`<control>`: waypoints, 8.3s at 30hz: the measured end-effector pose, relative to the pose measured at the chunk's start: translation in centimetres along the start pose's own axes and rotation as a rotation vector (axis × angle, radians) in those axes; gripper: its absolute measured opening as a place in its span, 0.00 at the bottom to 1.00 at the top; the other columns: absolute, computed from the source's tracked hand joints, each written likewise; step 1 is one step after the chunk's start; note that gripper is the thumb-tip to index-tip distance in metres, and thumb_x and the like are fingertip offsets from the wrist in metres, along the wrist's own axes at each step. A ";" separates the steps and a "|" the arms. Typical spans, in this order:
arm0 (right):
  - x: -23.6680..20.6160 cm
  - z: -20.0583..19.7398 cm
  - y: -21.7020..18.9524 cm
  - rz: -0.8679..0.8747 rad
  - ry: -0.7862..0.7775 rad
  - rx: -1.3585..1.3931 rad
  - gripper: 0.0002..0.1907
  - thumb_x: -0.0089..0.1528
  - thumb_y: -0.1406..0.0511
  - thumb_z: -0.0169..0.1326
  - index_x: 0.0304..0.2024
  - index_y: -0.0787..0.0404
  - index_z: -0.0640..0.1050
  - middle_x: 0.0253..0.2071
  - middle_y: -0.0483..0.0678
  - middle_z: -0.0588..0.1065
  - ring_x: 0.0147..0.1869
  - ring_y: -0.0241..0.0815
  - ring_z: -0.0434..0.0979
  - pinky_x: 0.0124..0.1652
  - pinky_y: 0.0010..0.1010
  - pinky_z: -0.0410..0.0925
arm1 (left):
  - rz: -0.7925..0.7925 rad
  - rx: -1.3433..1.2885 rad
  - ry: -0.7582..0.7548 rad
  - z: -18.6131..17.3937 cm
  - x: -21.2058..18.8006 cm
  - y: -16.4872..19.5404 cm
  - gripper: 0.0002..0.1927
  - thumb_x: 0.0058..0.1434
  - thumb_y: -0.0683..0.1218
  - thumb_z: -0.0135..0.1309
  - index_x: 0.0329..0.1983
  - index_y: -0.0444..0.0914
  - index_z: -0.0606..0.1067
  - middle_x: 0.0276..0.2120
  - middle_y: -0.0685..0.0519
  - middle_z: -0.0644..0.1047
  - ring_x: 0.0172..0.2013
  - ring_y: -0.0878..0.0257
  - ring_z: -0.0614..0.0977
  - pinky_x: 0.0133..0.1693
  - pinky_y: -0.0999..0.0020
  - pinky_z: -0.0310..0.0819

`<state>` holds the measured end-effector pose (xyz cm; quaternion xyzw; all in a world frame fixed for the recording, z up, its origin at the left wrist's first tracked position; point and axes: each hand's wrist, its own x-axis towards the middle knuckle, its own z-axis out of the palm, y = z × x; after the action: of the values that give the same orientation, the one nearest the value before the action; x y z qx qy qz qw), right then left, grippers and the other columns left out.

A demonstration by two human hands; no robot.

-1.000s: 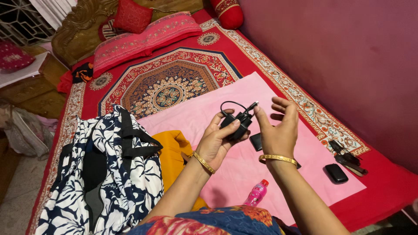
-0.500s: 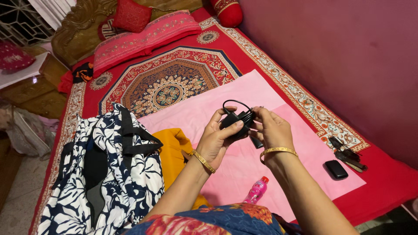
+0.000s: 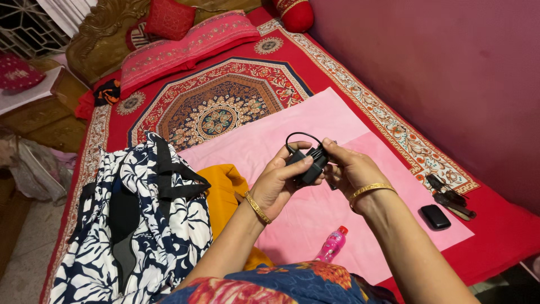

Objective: The person folds a gray garment on a bed and places it into a floral backpack. They then coil a white charging cable, wrap a charger with its cord, and place the cable and charger into the backpack, with wallets, a bottle and other small items still laid out on the bed.

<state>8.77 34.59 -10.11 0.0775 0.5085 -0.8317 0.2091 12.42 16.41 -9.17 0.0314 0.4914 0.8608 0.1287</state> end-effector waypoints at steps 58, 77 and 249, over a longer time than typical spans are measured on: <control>-2.2 2.1 2.1 -0.105 0.106 -0.261 0.16 0.63 0.52 0.58 0.35 0.57 0.79 0.25 0.37 0.71 0.24 0.27 0.66 0.30 0.21 0.65 | -0.087 -0.056 0.080 -0.9 -0.2 -2.4 0.26 0.64 0.40 0.56 0.65 0.44 0.65 0.47 0.47 0.77 0.40 0.57 0.85 0.45 0.60 0.83; -3.1 1.3 1.1 -0.184 0.122 -0.410 0.15 0.66 0.54 0.54 0.41 0.58 0.82 0.30 0.41 0.76 0.30 0.29 0.68 0.31 0.23 0.64 | -0.077 0.115 0.038 -0.3 -0.3 -2.8 0.21 0.64 0.46 0.58 0.60 0.38 0.72 0.46 0.50 0.80 0.44 0.61 0.84 0.47 0.64 0.82; -4.8 5.8 8.3 -0.002 0.027 -0.023 0.14 0.64 0.56 0.57 0.44 0.59 0.80 0.36 0.44 0.79 0.35 0.35 0.78 0.41 0.36 0.79 | -0.026 0.135 0.204 -6.6 -8.8 -1.2 0.29 0.59 0.41 0.61 0.64 0.33 0.71 0.50 0.52 0.78 0.50 0.64 0.81 0.54 0.67 0.77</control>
<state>17.09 27.51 -12.53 0.0857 0.5207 -0.8249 0.2025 20.01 9.29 -12.96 -0.0543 0.5590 0.8228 0.0867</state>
